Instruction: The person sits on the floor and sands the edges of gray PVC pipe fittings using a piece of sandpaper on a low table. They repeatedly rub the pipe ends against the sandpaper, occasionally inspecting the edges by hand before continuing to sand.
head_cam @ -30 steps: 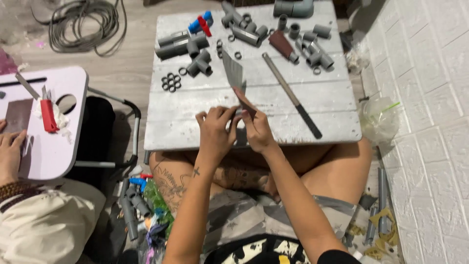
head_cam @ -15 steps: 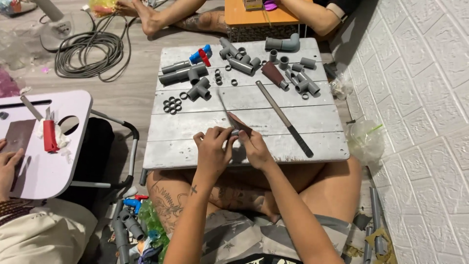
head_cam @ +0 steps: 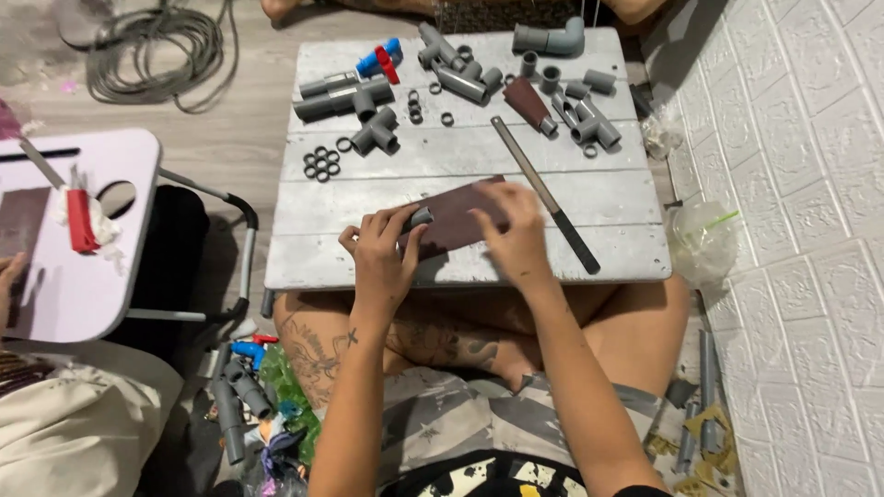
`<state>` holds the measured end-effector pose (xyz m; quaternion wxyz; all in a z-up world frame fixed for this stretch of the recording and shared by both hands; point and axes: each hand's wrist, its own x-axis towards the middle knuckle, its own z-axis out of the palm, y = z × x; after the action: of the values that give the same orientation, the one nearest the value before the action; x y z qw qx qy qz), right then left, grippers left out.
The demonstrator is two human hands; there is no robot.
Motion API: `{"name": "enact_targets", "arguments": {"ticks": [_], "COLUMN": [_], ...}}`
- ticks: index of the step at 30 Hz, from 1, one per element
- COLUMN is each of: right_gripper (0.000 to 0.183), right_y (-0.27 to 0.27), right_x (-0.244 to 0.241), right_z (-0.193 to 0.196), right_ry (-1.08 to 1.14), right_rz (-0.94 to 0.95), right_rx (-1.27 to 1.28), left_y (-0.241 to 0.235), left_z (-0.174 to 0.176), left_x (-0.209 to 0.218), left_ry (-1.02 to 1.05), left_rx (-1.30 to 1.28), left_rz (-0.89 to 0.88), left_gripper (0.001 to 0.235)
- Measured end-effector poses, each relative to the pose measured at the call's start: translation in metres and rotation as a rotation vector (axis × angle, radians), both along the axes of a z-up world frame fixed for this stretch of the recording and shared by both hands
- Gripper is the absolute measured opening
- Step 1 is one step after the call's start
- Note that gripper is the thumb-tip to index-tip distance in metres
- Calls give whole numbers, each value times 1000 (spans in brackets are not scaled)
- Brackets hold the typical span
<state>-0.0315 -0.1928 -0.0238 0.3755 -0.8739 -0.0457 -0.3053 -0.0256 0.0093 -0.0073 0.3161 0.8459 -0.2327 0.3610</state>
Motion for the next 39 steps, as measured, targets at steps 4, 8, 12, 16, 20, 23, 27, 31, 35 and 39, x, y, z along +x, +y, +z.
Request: {"name": "enact_targets", "arguments": {"ticks": [4, 8, 12, 16, 20, 23, 27, 31, 35, 39], "right_gripper": [25, 11, 5, 2, 3, 1, 5, 4, 9, 19], "right_y": [20, 31, 34, 36, 33, 34, 35, 31, 11, -15], "right_x": [-8, -17, -25, -29, -28, -30, -20, -18, -13, -8], "right_z": [0, 11, 18, 27, 26, 28, 17, 22, 17, 11], "right_ry": [-171, -197, -204, -239, -266, -247, -212, -105, 8, 31], "right_rz": [192, 153, 117, 117, 59, 86, 82, 79, -7, 32], "right_rx": [-6, 122, 133, 63, 14, 46, 10, 2, -52, -160], "left_y": [-12, -19, -26, -32, -36, -36, -39, -39, -36, -34], "left_z": [-11, -10, -10, -17, -20, -22, -22, -19, -25, -41], "left_x": [-6, -12, -20, -24, -26, -25, -23, -24, -20, -13], "left_ry": [6, -19, -59, -75, -57, -57, -93, -105, -51, 84], "left_rx": [-2, -45, -75, -71, -106, -102, -74, -65, -36, 62], "left_rz": [-35, 24, 84, 137, 183, 191, 205, 203, 227, 190], "left_gripper": [27, 27, 27, 26, 28, 29, 33, 30, 25, 22]}}
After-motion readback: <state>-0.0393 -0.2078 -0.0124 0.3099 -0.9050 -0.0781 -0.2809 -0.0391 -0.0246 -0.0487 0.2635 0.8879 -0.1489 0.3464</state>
